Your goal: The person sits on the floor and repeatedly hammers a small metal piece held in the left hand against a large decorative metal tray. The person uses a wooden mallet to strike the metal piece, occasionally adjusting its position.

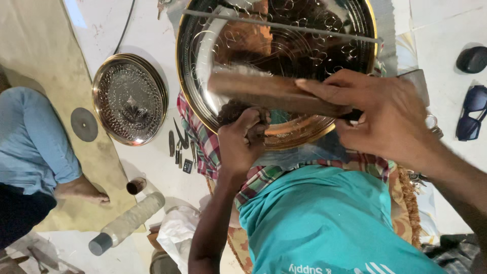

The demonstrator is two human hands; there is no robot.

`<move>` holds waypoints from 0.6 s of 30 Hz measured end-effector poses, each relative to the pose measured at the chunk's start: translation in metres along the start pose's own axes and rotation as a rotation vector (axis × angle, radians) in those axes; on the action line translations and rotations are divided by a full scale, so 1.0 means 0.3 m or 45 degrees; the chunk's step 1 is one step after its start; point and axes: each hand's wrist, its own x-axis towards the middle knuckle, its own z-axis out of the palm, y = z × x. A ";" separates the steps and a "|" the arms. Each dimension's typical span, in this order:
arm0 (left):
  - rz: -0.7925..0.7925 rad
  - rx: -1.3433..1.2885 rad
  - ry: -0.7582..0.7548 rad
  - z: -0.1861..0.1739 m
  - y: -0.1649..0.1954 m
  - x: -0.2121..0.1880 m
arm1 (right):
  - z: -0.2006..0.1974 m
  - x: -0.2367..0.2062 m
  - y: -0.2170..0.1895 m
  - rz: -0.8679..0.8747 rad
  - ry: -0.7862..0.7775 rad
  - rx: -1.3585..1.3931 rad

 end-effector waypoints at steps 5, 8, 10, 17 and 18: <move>0.143 0.161 -0.133 -0.046 0.063 0.024 | 0.094 -0.093 0.078 0.363 -0.109 0.157; 0.129 0.174 -0.289 -0.065 0.078 0.048 | 0.158 -0.175 0.058 0.233 0.365 0.558; 0.184 0.195 -0.388 -0.080 0.078 0.068 | 0.182 -0.232 0.041 0.268 0.460 0.665; 0.528 0.201 -0.698 -0.098 0.060 0.156 | 0.281 -0.416 0.029 0.429 0.369 0.468; 0.534 0.222 -0.752 -0.101 0.057 0.167 | 0.296 -0.448 0.023 0.540 0.310 0.416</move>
